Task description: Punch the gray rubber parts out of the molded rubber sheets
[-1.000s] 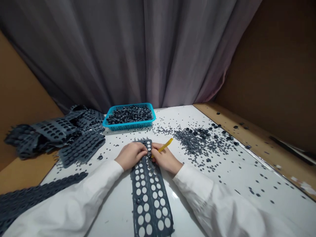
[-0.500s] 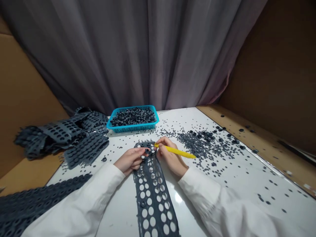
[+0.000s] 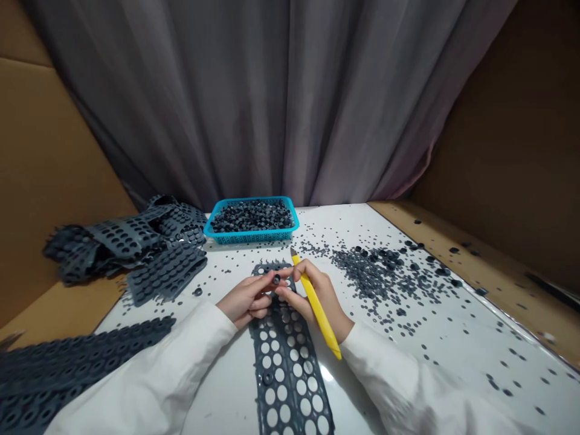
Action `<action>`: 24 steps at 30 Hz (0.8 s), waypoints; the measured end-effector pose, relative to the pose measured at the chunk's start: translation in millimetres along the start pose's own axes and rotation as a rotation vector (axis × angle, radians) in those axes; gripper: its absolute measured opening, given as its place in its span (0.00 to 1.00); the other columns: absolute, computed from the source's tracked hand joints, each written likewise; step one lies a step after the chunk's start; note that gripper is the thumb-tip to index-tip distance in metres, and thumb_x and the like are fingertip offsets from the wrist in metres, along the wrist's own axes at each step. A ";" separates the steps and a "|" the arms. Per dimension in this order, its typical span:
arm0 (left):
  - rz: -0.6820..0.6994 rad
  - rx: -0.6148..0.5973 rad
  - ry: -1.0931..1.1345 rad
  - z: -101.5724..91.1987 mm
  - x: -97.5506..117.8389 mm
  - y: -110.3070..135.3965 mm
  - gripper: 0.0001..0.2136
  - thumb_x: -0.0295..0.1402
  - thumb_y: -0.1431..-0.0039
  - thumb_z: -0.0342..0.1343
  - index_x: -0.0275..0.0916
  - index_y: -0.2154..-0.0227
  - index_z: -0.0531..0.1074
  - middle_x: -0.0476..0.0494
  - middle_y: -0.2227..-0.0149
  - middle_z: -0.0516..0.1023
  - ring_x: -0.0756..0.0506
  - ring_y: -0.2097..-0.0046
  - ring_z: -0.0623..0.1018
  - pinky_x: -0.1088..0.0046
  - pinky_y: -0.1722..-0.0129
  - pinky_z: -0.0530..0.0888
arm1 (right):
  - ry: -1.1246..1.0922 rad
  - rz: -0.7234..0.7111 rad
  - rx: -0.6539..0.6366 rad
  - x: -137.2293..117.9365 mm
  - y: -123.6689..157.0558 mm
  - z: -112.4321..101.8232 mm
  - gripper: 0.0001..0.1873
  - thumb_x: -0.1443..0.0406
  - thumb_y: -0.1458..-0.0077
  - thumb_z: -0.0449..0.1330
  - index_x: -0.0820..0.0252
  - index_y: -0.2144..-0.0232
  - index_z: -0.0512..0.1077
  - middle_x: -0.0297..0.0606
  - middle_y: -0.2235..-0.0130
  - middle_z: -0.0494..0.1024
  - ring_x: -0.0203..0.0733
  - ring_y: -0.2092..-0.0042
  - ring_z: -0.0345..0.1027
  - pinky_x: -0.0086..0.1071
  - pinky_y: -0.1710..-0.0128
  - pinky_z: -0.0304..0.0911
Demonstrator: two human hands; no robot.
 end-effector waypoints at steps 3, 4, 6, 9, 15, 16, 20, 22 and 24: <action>0.001 0.009 -0.025 2.4 -1.5 1.3 0.18 0.45 0.47 0.57 0.34 0.62 0.72 0.53 0.76 0.65 0.62 0.85 0.47 0.84 0.86 0.44 | -0.069 0.053 0.016 2.9 0.0 2.0 0.16 0.62 0.51 0.61 0.55 0.73 0.54 0.42 0.64 0.78 0.39 0.69 0.72 0.34 0.66 0.66; 0.002 0.022 -0.033 3.0 -1.6 2.2 0.18 0.45 0.48 0.57 0.35 0.62 0.72 0.53 0.75 0.65 0.62 0.85 0.47 0.84 0.86 0.44 | -0.087 0.055 0.016 2.9 -0.3 2.4 0.16 0.62 0.51 0.61 0.55 0.73 0.54 0.41 0.64 0.78 0.39 0.69 0.72 0.34 0.66 0.67; 0.024 0.091 -0.057 1.4 2.5 4.0 0.18 0.46 0.49 0.58 0.35 0.65 0.72 0.52 0.75 0.66 0.62 0.85 0.46 0.83 0.86 0.43 | -0.096 0.039 0.026 3.4 -0.8 1.4 0.16 0.62 0.51 0.61 0.55 0.73 0.55 0.42 0.62 0.78 0.41 0.65 0.72 0.35 0.63 0.66; 0.152 0.322 -0.274 -11.2 29.3 5.2 0.20 0.49 0.51 0.56 0.35 0.69 0.73 0.50 0.74 0.68 0.60 0.85 0.48 0.81 0.86 0.46 | -0.054 0.027 0.074 13.6 -1.1 -4.6 0.12 0.63 0.48 0.59 0.55 0.73 0.56 0.43 0.59 0.77 0.44 0.58 0.71 0.38 0.57 0.63; 0.526 0.848 -0.960 -48.0 136.0 -3.7 0.12 0.42 0.54 0.61 0.36 0.76 0.74 0.44 0.73 0.74 0.45 0.66 0.71 0.74 0.72 0.64 | 0.047 0.095 0.153 49.0 0.5 -16.6 0.08 0.62 0.46 0.54 0.56 0.73 0.57 0.45 0.61 0.77 0.47 0.57 0.71 0.37 0.60 0.63; 0.532 0.895 -0.957 -56.5 148.8 -7.2 0.12 0.41 0.54 0.61 0.35 0.74 0.75 0.43 0.71 0.75 0.43 0.63 0.71 0.74 0.69 0.64 | 0.059 0.099 0.150 50.8 0.7 -16.9 0.08 0.63 0.47 0.54 0.56 0.73 0.57 0.45 0.61 0.77 0.46 0.57 0.71 0.36 0.60 0.63; 0.498 0.981 -0.893 -83.1 179.6 -15.7 0.14 0.38 0.54 0.61 0.30 0.68 0.75 0.38 0.66 0.75 0.39 0.56 0.70 0.70 0.64 0.63 | 0.089 0.090 0.120 49.7 1.5 -15.6 0.07 0.63 0.47 0.54 0.56 0.73 0.57 0.44 0.63 0.77 0.45 0.59 0.71 0.36 0.59 0.63; 0.481 0.970 -0.821 -87.9 183.5 -15.1 0.13 0.38 0.52 0.60 0.32 0.69 0.74 0.38 0.66 0.75 0.39 0.58 0.71 0.70 0.66 0.64 | 0.092 0.087 0.125 49.8 1.8 -15.7 0.07 0.63 0.47 0.53 0.56 0.73 0.56 0.43 0.63 0.77 0.45 0.59 0.71 0.36 0.59 0.63; 0.461 0.919 -0.727 -84.0 179.2 -12.0 0.13 0.41 0.47 0.55 0.35 0.68 0.74 0.39 0.69 0.74 0.43 0.65 0.72 0.72 0.71 0.64 | 0.094 0.084 0.127 50.1 1.8 -15.5 0.07 0.64 0.47 0.53 0.56 0.72 0.56 0.43 0.62 0.77 0.45 0.59 0.71 0.36 0.59 0.63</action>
Point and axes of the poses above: each hand's wrist, its own y-axis away from the middle knuckle, its own z-axis out of the palm, x = y × z, the point moved 6 cm from there along -y, towards the middle knuckle
